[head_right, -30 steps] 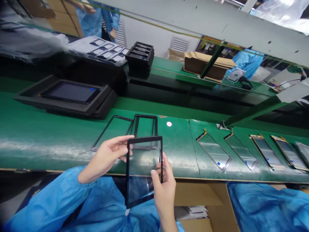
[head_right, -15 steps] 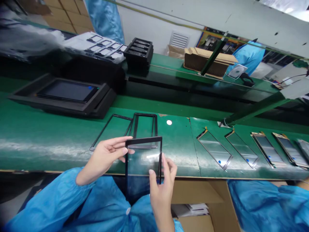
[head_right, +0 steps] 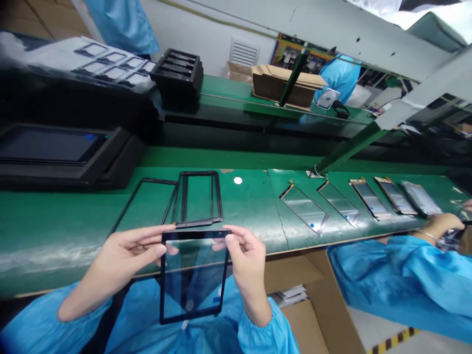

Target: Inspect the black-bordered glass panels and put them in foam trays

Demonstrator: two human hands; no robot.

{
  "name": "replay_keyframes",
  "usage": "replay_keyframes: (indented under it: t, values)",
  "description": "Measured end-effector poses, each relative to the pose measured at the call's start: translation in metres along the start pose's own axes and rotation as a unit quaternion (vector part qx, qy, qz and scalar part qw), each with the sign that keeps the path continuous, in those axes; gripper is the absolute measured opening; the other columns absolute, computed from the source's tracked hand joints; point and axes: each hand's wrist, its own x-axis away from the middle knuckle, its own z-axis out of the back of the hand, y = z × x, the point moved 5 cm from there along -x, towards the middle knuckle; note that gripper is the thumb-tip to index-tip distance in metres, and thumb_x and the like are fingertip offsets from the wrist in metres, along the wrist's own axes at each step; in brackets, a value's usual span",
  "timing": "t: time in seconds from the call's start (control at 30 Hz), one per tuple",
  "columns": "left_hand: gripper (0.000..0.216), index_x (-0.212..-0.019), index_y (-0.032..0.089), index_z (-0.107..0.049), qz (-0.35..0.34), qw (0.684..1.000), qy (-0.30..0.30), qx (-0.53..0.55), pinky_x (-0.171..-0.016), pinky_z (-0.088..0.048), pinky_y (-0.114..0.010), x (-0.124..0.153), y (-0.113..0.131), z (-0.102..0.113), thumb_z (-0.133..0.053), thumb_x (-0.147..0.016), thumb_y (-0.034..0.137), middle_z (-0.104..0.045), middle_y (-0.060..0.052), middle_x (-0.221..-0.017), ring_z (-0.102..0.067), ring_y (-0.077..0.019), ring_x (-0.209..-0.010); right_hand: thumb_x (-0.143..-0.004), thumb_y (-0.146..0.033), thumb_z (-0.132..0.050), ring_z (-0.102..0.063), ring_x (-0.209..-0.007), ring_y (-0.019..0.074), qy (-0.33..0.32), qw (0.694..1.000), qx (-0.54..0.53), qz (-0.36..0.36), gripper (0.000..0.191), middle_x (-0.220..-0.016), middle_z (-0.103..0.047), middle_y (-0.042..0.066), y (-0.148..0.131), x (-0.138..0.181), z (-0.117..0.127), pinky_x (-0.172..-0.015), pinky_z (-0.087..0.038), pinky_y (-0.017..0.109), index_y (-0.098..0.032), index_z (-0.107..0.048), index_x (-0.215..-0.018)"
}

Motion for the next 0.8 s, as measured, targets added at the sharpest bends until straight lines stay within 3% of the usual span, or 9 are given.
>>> replay_keyframes:
  t: [0.23,0.27,0.33,0.4,0.43,0.5,0.57,0.67,0.8]
  values:
    - [0.038,-0.115,0.022,-0.087,-0.005,0.998,0.008,-0.061,-0.059,-0.068,-0.026,0.000,-0.003,0.005,-0.087,-0.084,0.044,-0.086,-0.010,-0.077,-0.084,-0.0269,-0.071,-0.091,-0.037,-0.079,-0.083,-0.062,0.0239,0.011,1.000,-0.018,-0.012,0.017,-0.070,-0.084,0.006,-0.005,0.002,-0.004,-0.063,-0.066,0.029,-0.021,-0.082,-0.094]
    - [0.036,-0.115,0.022,-0.087,-0.023,0.996,0.006,-0.090,-0.063,-0.069,-0.027,0.000,0.000,0.004,-0.083,-0.087,0.045,-0.087,-0.011,-0.083,-0.085,-0.0280,-0.076,-0.091,-0.038,-0.080,-0.083,-0.062,0.0240,0.012,1.000,-0.017,-0.016,0.018,-0.072,-0.085,0.006,-0.005,0.003,-0.005,-0.063,-0.067,0.030,-0.020,-0.082,-0.094]
    - [0.034,-0.120,0.026,-0.085,-0.086,0.978,-0.004,-0.187,-0.077,-0.069,-0.031,-0.001,0.010,-0.001,-0.077,-0.091,0.042,-0.086,-0.012,-0.115,-0.083,-0.0312,-0.103,-0.088,-0.040,-0.082,-0.083,-0.062,0.0244,0.000,0.999,-0.015,-0.029,0.020,-0.071,-0.084,0.006,-0.003,0.004,-0.010,-0.064,-0.067,0.030,-0.020,-0.082,-0.094]
    - [0.041,-0.131,0.032,-0.080,-0.146,0.942,-0.043,-0.301,-0.094,-0.066,-0.035,-0.001,0.021,-0.013,-0.076,-0.090,0.035,-0.073,-0.008,-0.145,-0.073,-0.0328,-0.126,-0.084,-0.042,-0.087,-0.083,-0.063,0.0251,-0.037,0.998,-0.022,-0.053,0.025,-0.069,-0.084,0.005,0.004,0.005,-0.020,-0.065,-0.068,0.031,-0.021,-0.081,-0.095]
    - [0.048,-0.138,0.035,-0.075,-0.161,0.923,-0.080,-0.340,-0.099,-0.063,-0.036,-0.001,0.024,-0.021,-0.076,-0.090,0.031,-0.069,-0.006,-0.151,-0.071,-0.0323,-0.130,-0.080,-0.043,-0.090,-0.083,-0.063,0.0254,-0.063,0.995,-0.030,-0.069,0.028,-0.068,-0.083,0.004,0.007,0.006,-0.025,-0.065,-0.068,0.032,-0.021,-0.081,-0.095]
    - [0.054,-0.145,0.038,-0.068,-0.152,0.907,-0.163,-0.358,-0.097,-0.062,-0.035,-0.002,0.024,-0.033,-0.071,-0.093,0.026,-0.075,-0.004,-0.141,-0.076,-0.0285,-0.119,-0.075,-0.047,-0.094,-0.084,-0.066,0.0259,-0.110,0.987,-0.047,-0.107,0.035,-0.071,-0.084,0.003,0.015,0.005,-0.029,-0.068,-0.068,0.033,-0.022,-0.081,-0.096]
    - [0.045,-0.142,0.034,-0.067,-0.108,0.923,-0.198,-0.312,-0.085,-0.063,-0.030,-0.004,0.020,-0.034,-0.064,-0.098,0.026,-0.083,-0.002,-0.117,-0.081,-0.0229,-0.096,-0.079,-0.054,-0.090,-0.085,-0.076,0.0265,-0.140,0.980,-0.040,-0.136,0.039,-0.083,-0.087,0.007,0.020,0.003,-0.023,-0.076,-0.068,0.034,-0.021,-0.083,-0.099]
    - [0.033,-0.134,0.026,-0.064,-0.023,0.974,-0.114,-0.196,-0.061,-0.059,-0.025,-0.007,0.009,-0.016,-0.061,-0.102,0.034,-0.083,-0.004,-0.097,-0.076,-0.0177,-0.068,-0.089,-0.065,-0.078,-0.085,-0.082,0.0270,-0.129,0.980,0.017,-0.148,0.048,-0.096,-0.087,0.013,0.026,-0.002,0.006,-0.078,-0.066,0.034,-0.018,-0.086,-0.098]
    - [0.042,-0.131,0.020,-0.056,0.025,0.997,0.001,-0.072,-0.043,-0.050,-0.022,-0.003,-0.004,0.003,-0.069,-0.098,0.043,-0.082,-0.009,-0.093,-0.074,-0.0192,-0.060,-0.086,-0.068,-0.079,-0.080,-0.060,0.0268,-0.041,0.987,0.005,-0.154,0.051,-0.078,-0.086,0.013,0.035,-0.002,0.037,-0.062,-0.064,0.034,-0.017,-0.084,-0.088]
